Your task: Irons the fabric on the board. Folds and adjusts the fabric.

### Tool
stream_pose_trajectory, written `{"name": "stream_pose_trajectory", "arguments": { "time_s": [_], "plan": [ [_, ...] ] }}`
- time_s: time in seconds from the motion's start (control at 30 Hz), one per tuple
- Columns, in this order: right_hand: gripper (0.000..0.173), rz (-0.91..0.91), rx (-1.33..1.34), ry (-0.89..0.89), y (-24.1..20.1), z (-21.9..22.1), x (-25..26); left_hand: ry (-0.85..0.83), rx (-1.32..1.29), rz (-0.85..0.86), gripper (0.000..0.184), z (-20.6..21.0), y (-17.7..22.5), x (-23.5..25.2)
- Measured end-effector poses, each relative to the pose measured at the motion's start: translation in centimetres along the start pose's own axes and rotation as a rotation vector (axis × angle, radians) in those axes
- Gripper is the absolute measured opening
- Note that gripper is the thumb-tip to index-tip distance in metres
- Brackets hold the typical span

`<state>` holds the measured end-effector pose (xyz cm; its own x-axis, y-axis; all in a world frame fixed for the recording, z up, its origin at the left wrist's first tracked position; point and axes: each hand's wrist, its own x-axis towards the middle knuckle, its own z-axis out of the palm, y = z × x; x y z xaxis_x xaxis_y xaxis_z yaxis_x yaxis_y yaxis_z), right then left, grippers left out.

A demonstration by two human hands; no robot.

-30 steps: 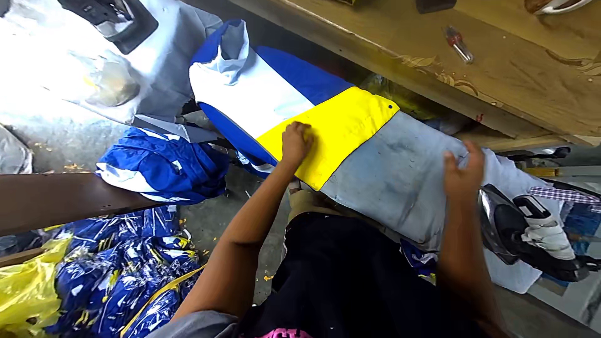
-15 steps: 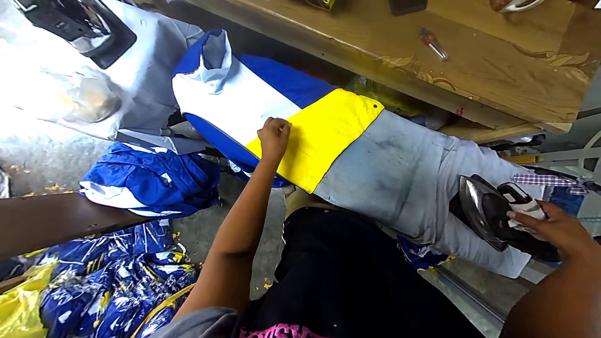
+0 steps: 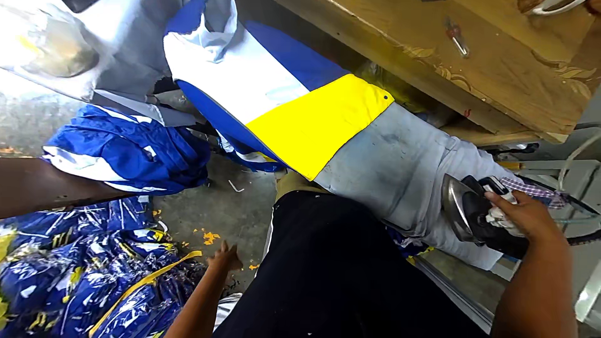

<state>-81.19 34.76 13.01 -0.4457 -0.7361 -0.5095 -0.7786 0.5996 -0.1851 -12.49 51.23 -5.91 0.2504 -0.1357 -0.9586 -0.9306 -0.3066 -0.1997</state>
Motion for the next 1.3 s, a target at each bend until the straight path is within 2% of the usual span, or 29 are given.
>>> {"name": "stream_pose_trajectory", "arguments": {
  "time_s": [0.07,0.17,0.27,0.33,0.37,0.43,0.5,0.63,0.77,0.97,1.07,1.13,1.2,1.3],
  "plan": [
    [0.062,-0.075,-0.018,-0.016,-3.4,0.2,-1.5,0.102,-0.138,0.195,0.072,-6.0,3.4,-2.7],
    [0.051,-0.186,-0.002,-0.012,-9.2,1.5,-3.9,0.364,-0.267,0.497,0.050,-13.8,9.4,-6.1],
    [0.050,-0.259,0.020,0.026,-14.7,3.9,-5.1,0.751,-0.254,0.927,0.034,-17.4,15.3,-7.4],
    [0.055,-0.305,0.049,0.060,-18.0,5.6,-5.0,0.921,-0.126,1.164,0.036,-18.6,19.3,-6.9],
    [0.057,-0.317,0.068,0.064,-19.7,6.4,-4.8,0.932,-0.045,1.210,0.040,-18.9,21.0,-6.5],
    [0.060,-0.329,0.115,0.073,-23.0,7.7,-4.1,0.856,0.133,1.195,0.049,-19.2,23.8,-6.0],
    [0.063,-0.298,0.127,0.060,-26.2,8.7,-3.1,0.783,0.310,1.164,0.048,-19.3,25.0,-5.7],
    [0.067,-0.226,0.041,0.031,-31.7,10.7,-0.4,0.751,0.495,1.163,0.045,-20.0,24.6,-5.8],
    [0.068,-0.227,-0.023,0.012,-38.0,11.2,0.8,0.757,0.473,1.202,0.043,-20.1,24.4,-5.4],
    [0.066,-0.366,-0.049,-0.013,-45.5,11.6,2.8,0.724,0.471,1.244,0.049,-20.6,23.7,-5.3],
    [0.067,-0.412,-0.093,-0.065,-44.8,11.6,2.1,0.691,0.261,1.351,0.046,-21.1,21.6,-5.0],
    [0.066,-0.431,-0.144,-0.099,-42.3,11.7,0.9,0.771,0.086,1.383,0.038,-21.3,18.8,-4.2],
    [0.066,-0.438,-0.201,-0.124,-38.8,11.9,-0.9,0.832,-0.083,1.287,0.031,-21.8,14.7,-3.7],
    [0.066,-0.430,-0.232,-0.110,-34.6,12.1,-2.2,0.883,-0.296,1.026,0.030,-22.7,8.2,-2.4]
  ]
}}
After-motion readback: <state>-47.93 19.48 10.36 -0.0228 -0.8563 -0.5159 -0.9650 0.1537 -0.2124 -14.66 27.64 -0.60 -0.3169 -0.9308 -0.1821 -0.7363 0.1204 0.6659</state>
